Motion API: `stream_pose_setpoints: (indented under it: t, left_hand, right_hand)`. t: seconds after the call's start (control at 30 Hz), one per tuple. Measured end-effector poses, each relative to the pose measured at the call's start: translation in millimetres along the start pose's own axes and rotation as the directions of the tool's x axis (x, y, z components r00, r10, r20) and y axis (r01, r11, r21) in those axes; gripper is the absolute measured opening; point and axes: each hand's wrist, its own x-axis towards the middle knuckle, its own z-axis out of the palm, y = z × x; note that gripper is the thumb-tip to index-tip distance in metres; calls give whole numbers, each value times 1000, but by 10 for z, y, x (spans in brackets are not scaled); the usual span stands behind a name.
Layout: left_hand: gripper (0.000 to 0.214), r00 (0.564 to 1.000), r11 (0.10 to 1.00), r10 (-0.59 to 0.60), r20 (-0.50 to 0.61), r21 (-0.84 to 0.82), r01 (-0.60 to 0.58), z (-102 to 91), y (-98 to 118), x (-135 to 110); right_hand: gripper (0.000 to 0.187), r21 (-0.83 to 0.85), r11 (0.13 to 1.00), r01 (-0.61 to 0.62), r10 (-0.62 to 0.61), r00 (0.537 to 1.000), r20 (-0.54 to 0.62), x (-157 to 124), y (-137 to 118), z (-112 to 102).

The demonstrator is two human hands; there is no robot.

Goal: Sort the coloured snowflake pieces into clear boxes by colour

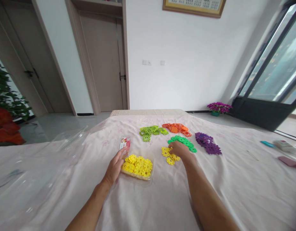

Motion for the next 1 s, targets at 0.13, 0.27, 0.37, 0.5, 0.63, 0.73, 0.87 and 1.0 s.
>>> stream_pose_setpoints:
  t: [0.13, 0.27, 0.37, 0.5, 0.63, 0.73, 0.87, 1.0]
  left_hand:
    - [62, 1000, 1000, 23, -4, 5, -23, 0, -12, 4]
    - [62, 1000, 1000, 19, -2, -3, -19, -5, -43, 15]
    - [61, 1000, 1000, 18, -1, -9, -18, -12, -54, 17]
    - [62, 1000, 1000, 15, -2, -6, -15, -8, -32, 8]
    - [62, 1000, 1000, 19, -10, 12, -19, 8, 10, -3]
    - [65, 1000, 1000, 7, -9, -3, -7, 17, 30, -7]
    - [64, 1000, 1000, -1, -12, 3, 1, 19, 48, -7]
    - [62, 999, 998, 28, -22, 49, -27, 12, 61, -5]
  right_hand:
    - [32, -24, 1000, -12, 12, 1000, -11, -7, -36, 7]
    - [39, -46, 999, 2, -3, 1000, -17, -62, -80, -7]
    - [40, -52, 999, 3, -5, 1000, -26, -92, -104, -26]
    - [31, -56, 998, -1, -1, 999, -47, -93, -139, -38]
    - [30, -53, 998, -36, 31, 997, -76, -81, -156, -16]
    - [35, -46, 995, -88, 82, 990, -110, -71, -124, 2]
    - [44, 80, 992, -101, 114, 975, -189, -54, -105, -45]
    - [43, 419, 890, 177, -62, 960, -274, -120, -326, -180]
